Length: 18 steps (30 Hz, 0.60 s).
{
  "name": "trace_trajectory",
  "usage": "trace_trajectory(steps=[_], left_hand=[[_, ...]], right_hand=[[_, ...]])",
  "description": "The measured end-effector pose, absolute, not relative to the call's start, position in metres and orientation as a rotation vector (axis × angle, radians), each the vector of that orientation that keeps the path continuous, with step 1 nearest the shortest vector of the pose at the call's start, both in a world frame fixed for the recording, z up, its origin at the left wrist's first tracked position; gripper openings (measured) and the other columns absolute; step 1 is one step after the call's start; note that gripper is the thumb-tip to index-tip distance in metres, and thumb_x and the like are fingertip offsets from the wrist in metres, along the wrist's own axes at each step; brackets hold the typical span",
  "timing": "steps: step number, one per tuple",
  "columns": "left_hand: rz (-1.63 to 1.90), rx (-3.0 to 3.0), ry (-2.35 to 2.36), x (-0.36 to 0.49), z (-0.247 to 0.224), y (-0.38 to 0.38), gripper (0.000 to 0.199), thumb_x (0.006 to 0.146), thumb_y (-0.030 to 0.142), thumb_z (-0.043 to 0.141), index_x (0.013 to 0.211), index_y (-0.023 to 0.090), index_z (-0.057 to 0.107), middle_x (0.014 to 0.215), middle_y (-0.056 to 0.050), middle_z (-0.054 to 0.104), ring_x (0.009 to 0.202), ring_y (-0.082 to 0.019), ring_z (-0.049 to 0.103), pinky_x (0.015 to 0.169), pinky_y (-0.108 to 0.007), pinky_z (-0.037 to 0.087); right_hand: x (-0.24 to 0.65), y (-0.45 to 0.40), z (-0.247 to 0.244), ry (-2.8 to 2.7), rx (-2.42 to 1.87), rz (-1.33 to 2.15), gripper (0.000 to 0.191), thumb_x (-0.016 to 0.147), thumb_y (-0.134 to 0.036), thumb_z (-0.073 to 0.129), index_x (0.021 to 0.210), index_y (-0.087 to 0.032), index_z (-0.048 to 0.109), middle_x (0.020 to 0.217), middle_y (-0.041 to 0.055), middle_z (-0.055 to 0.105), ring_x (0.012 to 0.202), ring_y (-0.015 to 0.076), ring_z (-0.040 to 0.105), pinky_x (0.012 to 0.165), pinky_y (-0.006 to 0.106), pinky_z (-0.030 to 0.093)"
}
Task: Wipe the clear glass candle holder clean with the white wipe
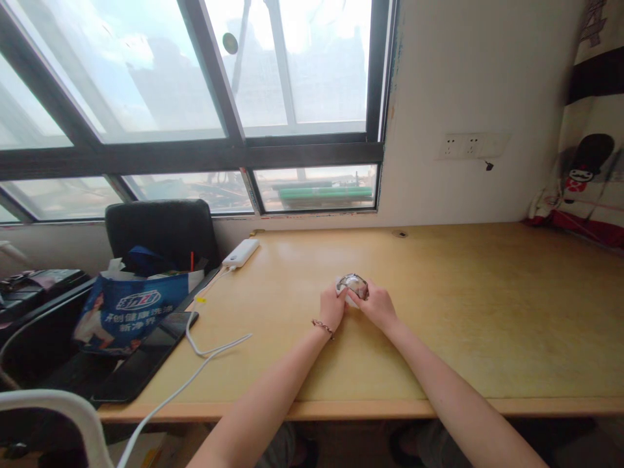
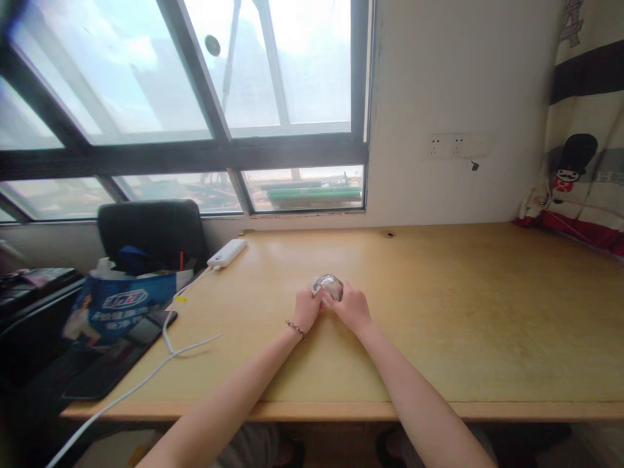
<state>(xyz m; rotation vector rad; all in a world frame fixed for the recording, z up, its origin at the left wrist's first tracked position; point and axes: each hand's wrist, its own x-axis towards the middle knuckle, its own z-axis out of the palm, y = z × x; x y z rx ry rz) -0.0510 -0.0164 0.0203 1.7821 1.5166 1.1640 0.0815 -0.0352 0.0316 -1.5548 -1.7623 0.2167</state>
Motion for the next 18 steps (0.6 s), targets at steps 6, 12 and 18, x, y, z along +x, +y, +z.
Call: trace_trajectory(steps=[6,12,18], left_hand=[[1.155,2.162,1.534,-0.057,0.021,-0.016,0.017,0.08,0.024,0.044,0.079,0.016,0.058,0.068,-0.003,0.061,0.06,-0.012,0.055,0.057,-0.02,0.039],[1.144,2.387,1.448,-0.064,0.028,-0.02,0.02,0.08,0.02,0.043,0.091,0.018,0.059,0.082,-0.006,0.062,0.073,-0.014,0.055,0.065,-0.022,0.039],[1.179,2.013,1.381,-0.062,0.036,-0.017,0.037,0.081,0.035,0.04,0.054,0.015,0.057,0.05,-0.002,0.055,0.048,-0.01,0.048,0.05,-0.02,0.036]], right_hand=[[0.083,-0.034,0.033,-1.686,-1.593,0.253,0.038,0.071,-0.052,0.046,0.061,-0.017,0.056,0.056,0.0039,0.059,0.051,0.0135,0.053,0.049,0.022,0.033],[0.083,-0.034,0.034,-1.65,-1.569,0.436,0.035,0.069,-0.046,0.049,0.051,-0.016,0.056,0.046,0.0021,0.057,0.045,0.0127,0.051,0.043,0.021,0.031],[0.083,-0.033,0.036,-1.433,-1.492,0.711,0.043,0.068,-0.053,0.047,0.05,-0.016,0.055,0.043,0.0015,0.056,0.035,0.0117,0.048,0.038,0.021,0.034]])
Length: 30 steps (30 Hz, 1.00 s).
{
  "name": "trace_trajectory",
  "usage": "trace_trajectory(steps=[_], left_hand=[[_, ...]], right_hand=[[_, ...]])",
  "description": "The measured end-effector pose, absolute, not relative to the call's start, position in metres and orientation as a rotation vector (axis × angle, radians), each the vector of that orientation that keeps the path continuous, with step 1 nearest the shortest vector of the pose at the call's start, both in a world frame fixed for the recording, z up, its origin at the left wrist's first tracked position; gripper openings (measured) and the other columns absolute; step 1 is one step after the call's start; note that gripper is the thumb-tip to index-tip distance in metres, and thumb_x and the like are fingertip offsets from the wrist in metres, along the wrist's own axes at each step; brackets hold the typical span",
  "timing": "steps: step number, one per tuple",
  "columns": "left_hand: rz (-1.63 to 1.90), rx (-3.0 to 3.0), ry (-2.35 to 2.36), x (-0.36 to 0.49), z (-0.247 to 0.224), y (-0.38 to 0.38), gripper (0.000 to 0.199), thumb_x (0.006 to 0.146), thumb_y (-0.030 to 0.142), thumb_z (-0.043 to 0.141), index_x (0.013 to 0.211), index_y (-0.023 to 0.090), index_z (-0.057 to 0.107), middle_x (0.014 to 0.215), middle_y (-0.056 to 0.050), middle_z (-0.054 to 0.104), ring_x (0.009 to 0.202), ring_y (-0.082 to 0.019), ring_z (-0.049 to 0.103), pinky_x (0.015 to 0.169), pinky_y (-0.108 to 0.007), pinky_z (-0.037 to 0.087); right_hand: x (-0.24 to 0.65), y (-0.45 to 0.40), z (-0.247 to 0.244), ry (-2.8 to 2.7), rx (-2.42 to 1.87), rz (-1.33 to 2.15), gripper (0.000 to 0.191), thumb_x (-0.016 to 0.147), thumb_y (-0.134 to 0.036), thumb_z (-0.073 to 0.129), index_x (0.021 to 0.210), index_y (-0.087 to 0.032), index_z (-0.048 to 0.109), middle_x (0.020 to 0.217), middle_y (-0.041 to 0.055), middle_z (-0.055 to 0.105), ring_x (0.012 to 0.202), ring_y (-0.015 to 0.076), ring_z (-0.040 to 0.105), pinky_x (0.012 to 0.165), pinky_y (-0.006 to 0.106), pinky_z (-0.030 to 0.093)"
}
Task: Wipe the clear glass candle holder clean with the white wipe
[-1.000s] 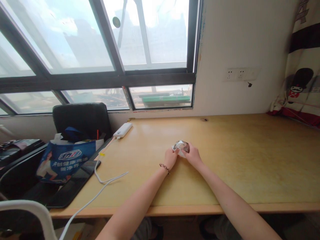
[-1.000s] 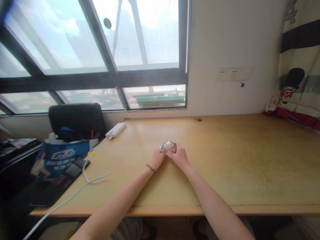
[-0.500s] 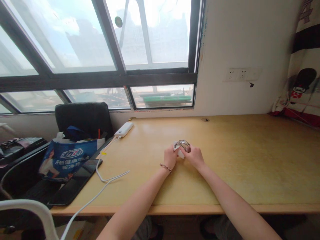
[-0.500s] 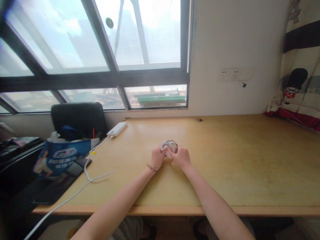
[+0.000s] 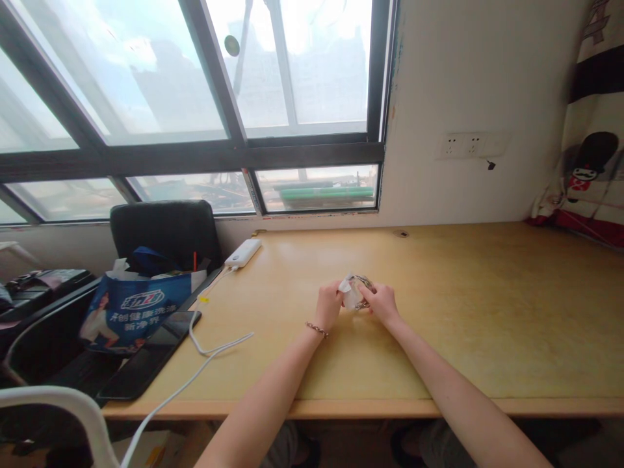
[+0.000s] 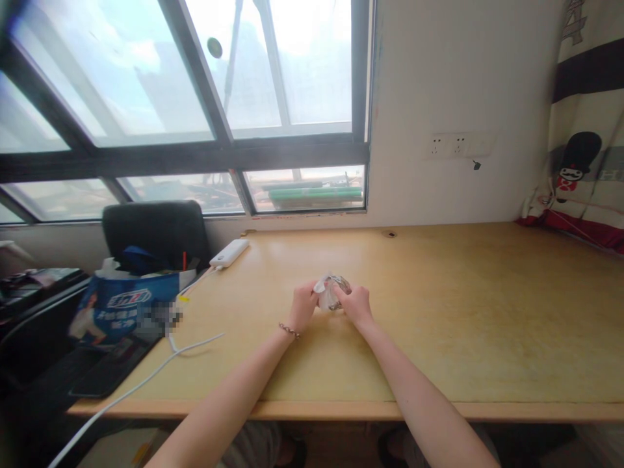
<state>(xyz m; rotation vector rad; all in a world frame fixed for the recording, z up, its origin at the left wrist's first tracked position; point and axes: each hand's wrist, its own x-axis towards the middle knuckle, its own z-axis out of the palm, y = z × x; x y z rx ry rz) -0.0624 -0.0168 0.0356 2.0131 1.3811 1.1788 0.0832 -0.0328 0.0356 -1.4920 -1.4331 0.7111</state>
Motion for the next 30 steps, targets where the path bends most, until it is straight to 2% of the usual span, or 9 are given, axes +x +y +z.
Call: trace_trajectory(steps=[3,6,10,14,17,20,25,30], left_hand=[[1.128,1.662,1.317,-0.059,0.032,-0.013,0.05,0.079,0.049,0.035,0.048,0.014,0.053,0.041,-0.002,0.052,0.041,-0.01,0.048,0.046,-0.02,0.037],[1.068,1.237,1.122,-0.052,0.024,-0.011,0.048,0.077,0.054,0.037,0.064,0.013,0.056,0.044,-0.002,0.054,0.041,-0.012,0.052,0.045,-0.022,0.041],[1.019,0.845,0.931,-0.046,0.018,-0.009,0.041,0.079,0.05,0.039,0.083,0.013,0.055,0.059,-0.005,0.06,0.044,-0.011,0.055,0.046,-0.022,0.043],[0.975,0.65,0.758,-0.047,0.02,-0.008,0.039,0.082,0.046,0.036,0.091,0.013,0.055,0.071,-0.007,0.062,0.058,-0.013,0.059,0.055,-0.024,0.046],[0.97,0.604,0.694,-0.05,0.021,-0.009,0.039,0.082,0.046,0.038,0.095,0.013,0.054,0.078,-0.007,0.062,0.063,-0.014,0.059,0.06,-0.026,0.047],[0.986,0.611,0.664,-0.051,0.019,-0.008,0.037,0.081,0.044,0.041,0.097,0.014,0.054,0.084,-0.008,0.062,0.066,-0.014,0.059,0.062,-0.026,0.047],[1.138,0.558,0.603,-0.053,0.016,-0.003,0.022,0.079,0.032,0.05,0.09,0.014,0.055,0.081,-0.005,0.061,0.065,-0.012,0.057,0.062,-0.024,0.047],[1.275,0.497,0.532,-0.057,0.018,0.002,0.009,0.078,0.02,0.052,0.082,0.013,0.055,0.078,-0.002,0.06,0.066,-0.008,0.056,0.063,-0.02,0.047]], right_hand=[[0.085,-0.029,0.034,-1.345,-1.461,0.824,0.039,0.069,-0.051,0.047,0.056,-0.015,0.056,0.045,0.0019,0.057,0.035,0.0124,0.049,0.038,0.022,0.037],[0.088,-0.024,0.034,-1.321,-1.45,0.783,0.031,0.067,-0.045,0.049,0.063,-0.015,0.056,0.049,0.0015,0.058,0.04,0.0134,0.052,0.042,0.023,0.04],[0.089,-0.024,0.035,-1.458,-1.461,0.482,0.017,0.061,-0.031,0.056,0.072,-0.017,0.057,0.06,-0.0002,0.06,0.053,0.014,0.053,0.05,0.023,0.041],[0.086,-0.029,0.036,-1.609,-1.325,0.405,0.031,0.062,-0.013,0.048,0.09,-0.02,0.057,0.076,0.0012,0.061,0.067,0.0148,0.055,0.062,0.025,0.043],[0.086,-0.029,0.035,-1.623,-1.247,0.403,0.036,0.064,-0.01,0.045,0.097,-0.021,0.056,0.091,0.0038,0.061,0.081,0.0165,0.055,0.073,0.029,0.043],[0.09,-0.025,0.032,-1.609,-1.225,0.465,0.044,0.064,-0.01,0.048,0.106,-0.022,0.052,0.097,0.0044,0.06,0.086,0.018,0.055,0.078,0.032,0.043],[0.091,-0.017,0.026,-1.516,-1.066,0.793,0.058,0.06,-0.011,0.056,0.116,-0.022,0.045,0.108,0.0051,0.056,0.095,0.0185,0.054,0.084,0.034,0.043],[0.085,-0.021,0.029,-1.324,-0.782,1.202,0.072,0.055,-0.017,0.068,0.12,-0.021,0.038,0.121,0.0066,0.048,0.109,0.0189,0.046,0.091,0.032,0.039]])
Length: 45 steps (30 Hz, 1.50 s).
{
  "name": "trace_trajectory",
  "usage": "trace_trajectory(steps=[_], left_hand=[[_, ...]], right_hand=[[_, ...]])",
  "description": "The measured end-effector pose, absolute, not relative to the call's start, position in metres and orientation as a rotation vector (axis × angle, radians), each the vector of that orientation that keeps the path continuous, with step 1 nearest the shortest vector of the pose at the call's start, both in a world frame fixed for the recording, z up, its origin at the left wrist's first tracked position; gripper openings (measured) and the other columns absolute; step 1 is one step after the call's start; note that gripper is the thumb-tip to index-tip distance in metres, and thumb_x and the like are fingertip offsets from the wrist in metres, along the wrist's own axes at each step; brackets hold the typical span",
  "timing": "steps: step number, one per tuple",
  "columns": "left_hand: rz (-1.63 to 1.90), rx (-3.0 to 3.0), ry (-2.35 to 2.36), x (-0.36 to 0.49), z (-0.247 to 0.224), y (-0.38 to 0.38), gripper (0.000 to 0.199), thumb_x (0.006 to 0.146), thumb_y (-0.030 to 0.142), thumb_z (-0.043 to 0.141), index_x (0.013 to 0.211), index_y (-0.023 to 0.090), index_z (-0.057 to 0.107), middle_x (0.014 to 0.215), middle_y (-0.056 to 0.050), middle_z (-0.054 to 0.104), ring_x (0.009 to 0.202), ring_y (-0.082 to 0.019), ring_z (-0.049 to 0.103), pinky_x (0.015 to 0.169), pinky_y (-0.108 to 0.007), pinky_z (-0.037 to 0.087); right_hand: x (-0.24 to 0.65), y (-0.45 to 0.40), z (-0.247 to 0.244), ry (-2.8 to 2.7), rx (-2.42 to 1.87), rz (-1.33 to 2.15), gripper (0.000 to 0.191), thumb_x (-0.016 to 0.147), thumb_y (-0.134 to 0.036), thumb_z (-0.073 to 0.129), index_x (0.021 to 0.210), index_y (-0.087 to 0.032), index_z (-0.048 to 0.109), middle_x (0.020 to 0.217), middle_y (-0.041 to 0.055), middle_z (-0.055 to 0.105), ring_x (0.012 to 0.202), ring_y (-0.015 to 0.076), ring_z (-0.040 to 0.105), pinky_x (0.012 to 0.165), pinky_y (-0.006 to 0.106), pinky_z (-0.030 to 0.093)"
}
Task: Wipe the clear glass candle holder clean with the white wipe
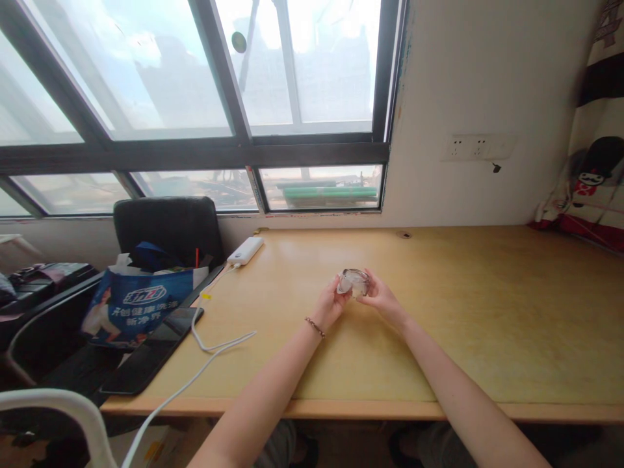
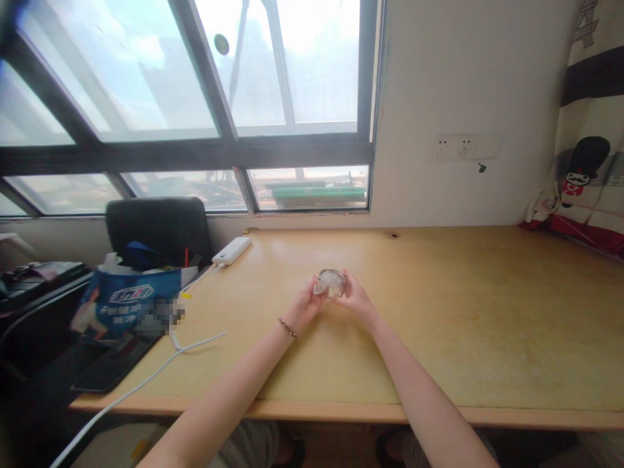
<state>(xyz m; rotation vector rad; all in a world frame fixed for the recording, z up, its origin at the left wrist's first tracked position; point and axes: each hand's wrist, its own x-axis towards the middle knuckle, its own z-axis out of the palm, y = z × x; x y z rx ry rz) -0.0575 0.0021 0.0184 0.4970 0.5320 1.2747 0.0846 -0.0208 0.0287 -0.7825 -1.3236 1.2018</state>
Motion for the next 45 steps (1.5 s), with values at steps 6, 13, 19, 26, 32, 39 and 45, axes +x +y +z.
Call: trace_trajectory(steps=[6,13,19,26,32,39,45], left_hand=[[1.267,0.521,0.543,-0.062,0.021,0.003,0.012,0.078,0.017,0.051,0.087,0.012,0.057,0.079,-0.003,0.062,0.064,-0.008,0.057,0.06,-0.018,0.047],[1.27,0.504,0.442,-0.059,0.03,-0.003,0.028,0.082,0.023,0.04,0.102,0.01,0.054,0.098,-0.009,0.061,0.087,-0.017,0.058,0.08,-0.03,0.046],[1.218,0.768,0.392,-0.047,0.049,-0.025,0.031,0.08,0.027,0.045,0.105,0.012,0.054,0.113,-0.01,0.054,0.106,-0.02,0.049,0.093,-0.035,0.036],[1.164,1.599,0.673,-0.046,0.068,-0.05,0.024,0.072,0.029,0.055,0.092,0.017,0.062,0.106,-0.008,0.059,0.11,-0.025,0.043,0.098,-0.036,0.025],[1.196,2.066,0.805,-0.054,0.071,-0.05,0.013,0.067,0.03,0.062,0.078,0.023,0.063,0.094,-0.008,0.063,0.119,-0.027,0.033,0.101,-0.041,-0.002],[1.108,2.49,1.315,-0.046,0.063,-0.054,0.024,0.075,0.044,0.05,0.083,0.024,0.061,0.101,-0.006,0.061,0.115,-0.027,0.036,0.097,-0.044,0.01],[1.036,2.689,1.464,-0.038,0.065,-0.06,0.032,0.078,0.048,0.042,0.097,0.027,0.057,0.115,-0.001,0.054,0.123,-0.027,0.024,0.099,-0.049,0.001]], right_hand=[[0.082,-0.022,0.032,-1.459,-0.811,1.241,0.072,0.045,-0.017,0.074,0.111,-0.019,0.047,0.111,0.0065,0.055,0.102,0.0211,0.051,0.089,0.035,0.039],[0.08,-0.02,0.034,-1.312,-0.868,1.195,0.068,0.046,-0.024,0.073,0.11,-0.019,0.049,0.106,0.0056,0.057,0.099,0.0218,0.052,0.087,0.036,0.04],[0.083,-0.03,0.048,-1.113,-0.629,1.457,0.042,0.069,-0.037,0.054,0.107,-0.021,0.051,0.113,0.0039,0.055,0.107,0.02,0.048,0.089,0.032,0.04],[0.085,-0.035,0.042,-1.135,-0.786,1.585,0.059,0.077,-0.058,0.025,0.109,-0.017,0.051,0.106,0.0097,0.059,0.097,0.0208,0.055,0.078,0.034,0.045],[0.085,-0.034,0.034,-0.907,-0.764,1.613,0.068,0.075,-0.066,0.018,0.102,-0.017,0.056,0.1,0.0108,0.061,0.09,0.0232,0.058,0.075,0.038,0.045],[0.08,-0.031,0.028,-0.659,-0.553,1.824,0.055,0.074,-0.061,0.032,0.098,-0.019,0.058,0.096,0.0049,0.064,0.088,0.0198,0.058,0.076,0.033,0.044],[0.077,-0.032,0.027,-0.527,-0.447,1.994,0.043,0.075,-0.053,0.038,0.091,-0.019,0.059,0.087,0.0028,0.066,0.082,0.018,0.06,0.079,0.032,0.044]])
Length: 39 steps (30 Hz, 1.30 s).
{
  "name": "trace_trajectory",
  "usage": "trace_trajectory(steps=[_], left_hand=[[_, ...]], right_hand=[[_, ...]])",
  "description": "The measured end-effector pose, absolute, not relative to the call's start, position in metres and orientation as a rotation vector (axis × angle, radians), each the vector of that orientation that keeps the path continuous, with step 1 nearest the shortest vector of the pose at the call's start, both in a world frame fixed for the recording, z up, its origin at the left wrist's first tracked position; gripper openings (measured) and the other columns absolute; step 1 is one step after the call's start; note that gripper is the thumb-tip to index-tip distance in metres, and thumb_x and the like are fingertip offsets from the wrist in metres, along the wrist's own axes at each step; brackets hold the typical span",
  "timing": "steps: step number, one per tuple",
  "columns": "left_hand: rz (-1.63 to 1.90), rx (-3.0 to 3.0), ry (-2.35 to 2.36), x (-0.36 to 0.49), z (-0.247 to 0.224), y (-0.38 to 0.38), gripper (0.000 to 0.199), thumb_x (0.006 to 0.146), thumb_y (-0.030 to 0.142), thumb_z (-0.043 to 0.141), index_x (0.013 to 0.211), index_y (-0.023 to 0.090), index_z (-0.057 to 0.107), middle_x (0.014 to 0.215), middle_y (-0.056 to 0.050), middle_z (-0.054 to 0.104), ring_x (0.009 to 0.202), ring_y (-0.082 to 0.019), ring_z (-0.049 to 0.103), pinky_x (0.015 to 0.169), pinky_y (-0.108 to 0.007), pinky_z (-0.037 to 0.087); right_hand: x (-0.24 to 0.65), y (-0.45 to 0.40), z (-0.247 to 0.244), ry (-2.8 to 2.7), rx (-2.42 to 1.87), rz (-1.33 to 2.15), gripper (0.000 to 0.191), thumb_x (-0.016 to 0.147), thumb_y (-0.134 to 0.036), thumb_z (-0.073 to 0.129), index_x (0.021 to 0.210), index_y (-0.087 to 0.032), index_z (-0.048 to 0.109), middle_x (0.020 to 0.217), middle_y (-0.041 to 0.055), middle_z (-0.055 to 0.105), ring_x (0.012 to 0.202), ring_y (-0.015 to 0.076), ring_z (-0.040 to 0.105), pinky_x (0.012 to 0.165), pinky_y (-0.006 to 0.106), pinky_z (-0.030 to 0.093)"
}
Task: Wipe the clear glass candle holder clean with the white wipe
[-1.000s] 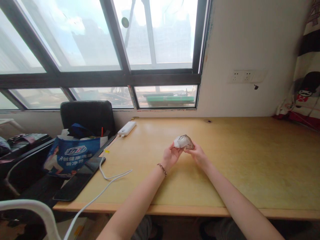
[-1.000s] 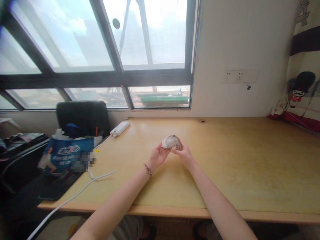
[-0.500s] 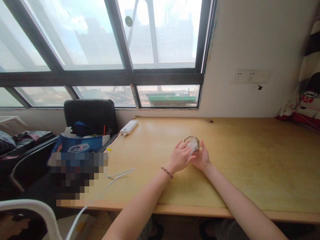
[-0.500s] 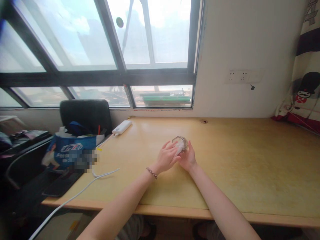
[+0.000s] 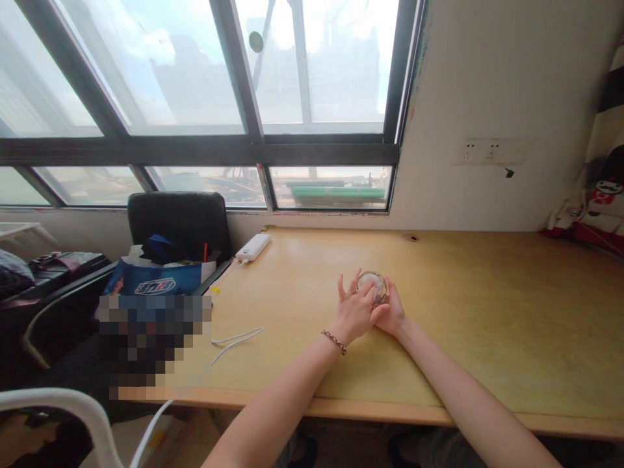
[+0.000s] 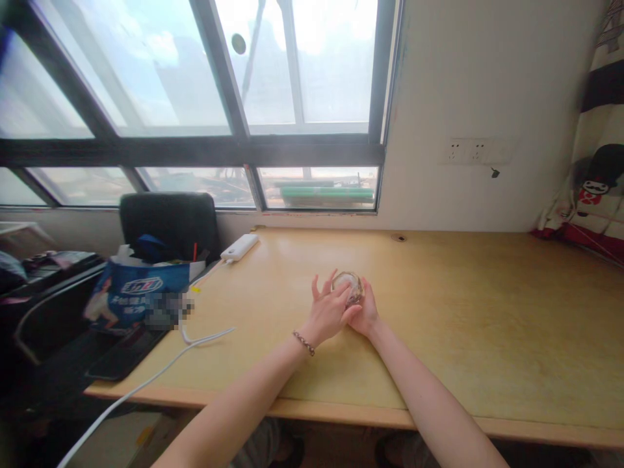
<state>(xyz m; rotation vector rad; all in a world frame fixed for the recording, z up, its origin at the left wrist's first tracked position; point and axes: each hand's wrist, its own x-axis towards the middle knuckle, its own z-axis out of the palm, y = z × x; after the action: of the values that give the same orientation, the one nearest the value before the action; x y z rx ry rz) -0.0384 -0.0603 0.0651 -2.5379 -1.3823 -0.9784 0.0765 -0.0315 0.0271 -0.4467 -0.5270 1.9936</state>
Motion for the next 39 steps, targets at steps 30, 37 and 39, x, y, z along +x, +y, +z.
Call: trace_trajectory(steps=[30,37,39], left_hand=[[-0.959,-2.626,-1.386,-0.044,0.062,-0.055,0.025,0.083,0.039,0.039,0.094,0.027,0.058,0.106,0.001,0.06,0.127,-0.024,0.019,0.095,-0.057,-0.015],[-1.103,-2.756,-1.433,-0.046,0.064,-0.052,0.029,0.086,0.029,0.032,0.085,0.028,0.061,0.097,0.002,0.064,0.124,-0.018,0.026,0.096,-0.054,-0.014],[-1.199,-2.806,-1.475,-0.047,0.058,-0.047,0.034,0.086,0.03,0.03,0.078,0.025,0.062,0.086,0.001,0.066,0.12,-0.018,0.034,0.1,-0.051,-0.008]], right_hand=[[0.072,-0.027,0.025,-0.651,-0.651,1.666,0.042,0.073,-0.053,0.041,0.091,-0.02,0.06,0.086,0.0019,0.065,0.07,0.0159,0.06,0.061,0.027,0.048],[0.081,-0.024,0.027,-0.928,-0.983,1.18,0.043,0.067,-0.05,0.051,0.091,-0.014,0.057,0.077,0.0048,0.063,0.066,0.0177,0.058,0.055,0.027,0.046],[0.087,-0.022,0.028,-1.017,-1.122,0.957,0.045,0.063,-0.048,0.056,0.094,-0.015,0.055,0.079,0.005,0.062,0.068,0.0182,0.057,0.058,0.028,0.046]])
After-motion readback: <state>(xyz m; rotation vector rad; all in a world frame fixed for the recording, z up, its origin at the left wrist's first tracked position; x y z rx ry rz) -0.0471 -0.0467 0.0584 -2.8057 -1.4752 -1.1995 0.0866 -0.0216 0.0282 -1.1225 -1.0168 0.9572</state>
